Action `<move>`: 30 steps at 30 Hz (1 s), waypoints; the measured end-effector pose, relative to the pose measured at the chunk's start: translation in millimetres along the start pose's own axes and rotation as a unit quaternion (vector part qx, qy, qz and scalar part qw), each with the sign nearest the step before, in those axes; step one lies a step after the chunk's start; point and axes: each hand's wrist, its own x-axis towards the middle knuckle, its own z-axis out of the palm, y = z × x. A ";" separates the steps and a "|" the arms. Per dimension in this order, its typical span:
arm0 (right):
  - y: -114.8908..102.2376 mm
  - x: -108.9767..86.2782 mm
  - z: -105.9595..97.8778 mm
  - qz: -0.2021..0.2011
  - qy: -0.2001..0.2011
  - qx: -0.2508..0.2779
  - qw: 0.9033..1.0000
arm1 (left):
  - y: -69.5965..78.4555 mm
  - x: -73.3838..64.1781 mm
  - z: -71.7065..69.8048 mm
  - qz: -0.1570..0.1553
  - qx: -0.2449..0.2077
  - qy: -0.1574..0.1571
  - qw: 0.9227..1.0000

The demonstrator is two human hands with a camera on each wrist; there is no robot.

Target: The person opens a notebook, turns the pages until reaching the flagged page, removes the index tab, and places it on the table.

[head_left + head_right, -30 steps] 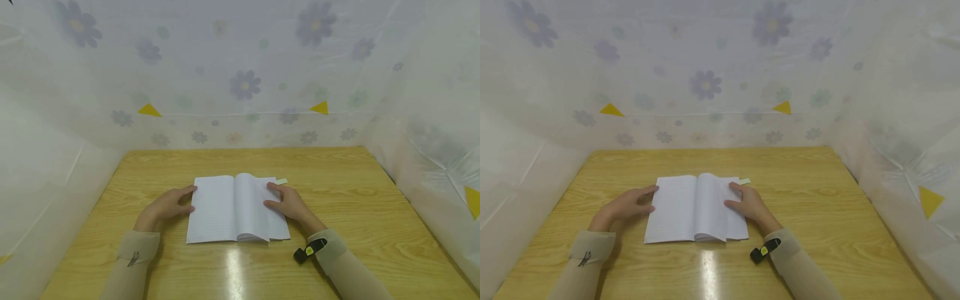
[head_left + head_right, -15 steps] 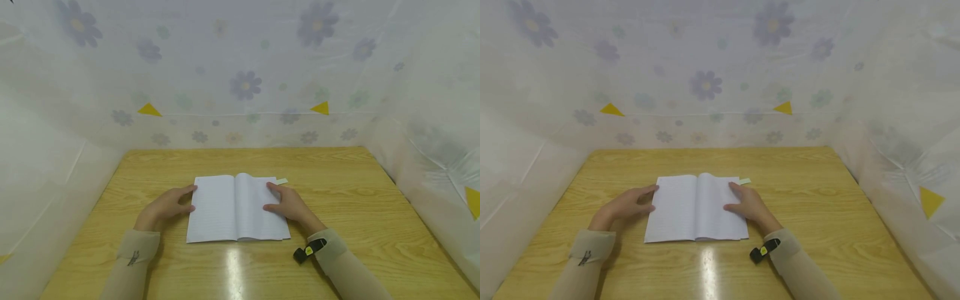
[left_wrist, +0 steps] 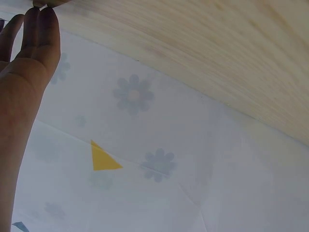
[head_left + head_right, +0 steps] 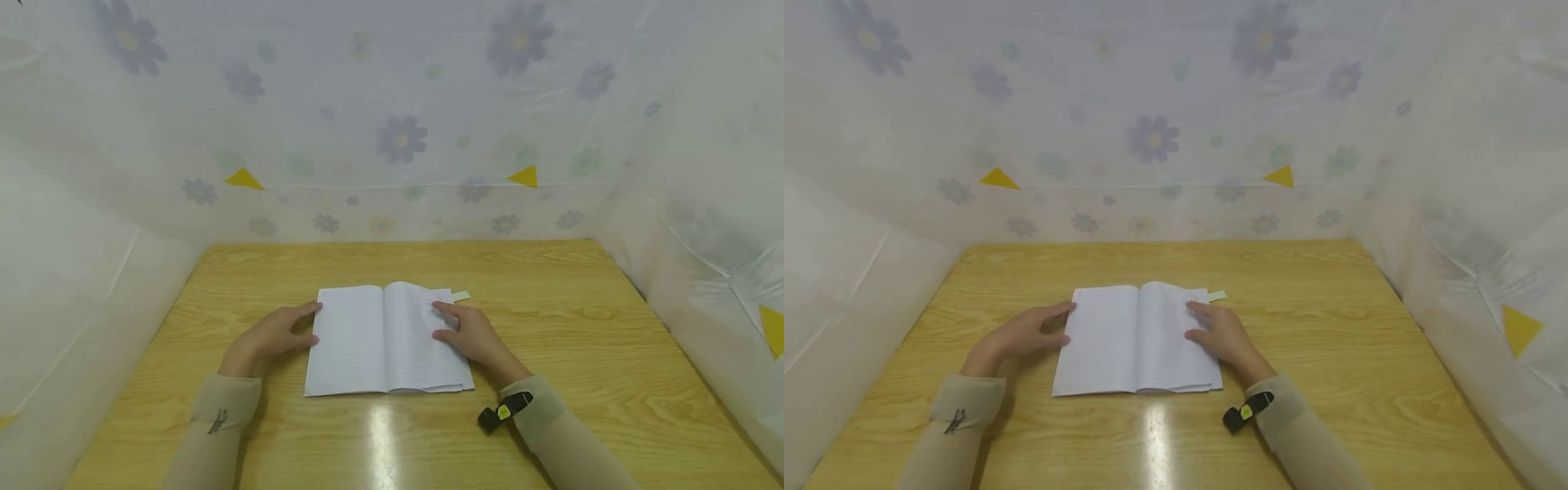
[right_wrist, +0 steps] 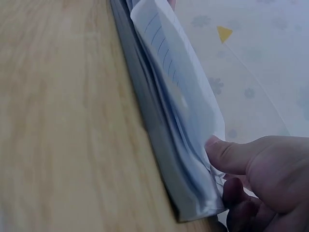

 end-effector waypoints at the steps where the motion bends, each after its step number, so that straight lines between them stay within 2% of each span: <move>1: -0.8 0.0 -0.2 -0.001 0.000 0.003 1.000 | 0.0 -0.1 0.1 0.000 0.000 0.000 1.000; 6: -2.9 1.1 0.2 -0.014 0.004 0.012 1.000 | -0.8 -0.1 0.4 -0.001 -0.002 -0.001 1.000; 14: -1.7 4.3 4.5 -0.023 0.047 0.032 0.998 | -0.5 0.6 0.2 -0.002 -0.005 -0.002 1.000; 19: -0.6 4.6 5.9 -0.026 0.050 0.038 0.998 | 1.1 0.1 -0.1 -0.006 -0.007 -0.004 1.000; 23: -1.1 4.6 5.7 -0.015 0.048 0.050 0.997 | 1.9 0.0 -0.6 -0.008 -0.006 -0.004 1.000; 30: -6.4 3.8 2.6 0.025 0.039 0.093 0.995 | 1.0 -0.2 -0.4 -0.007 -0.006 -0.005 1.000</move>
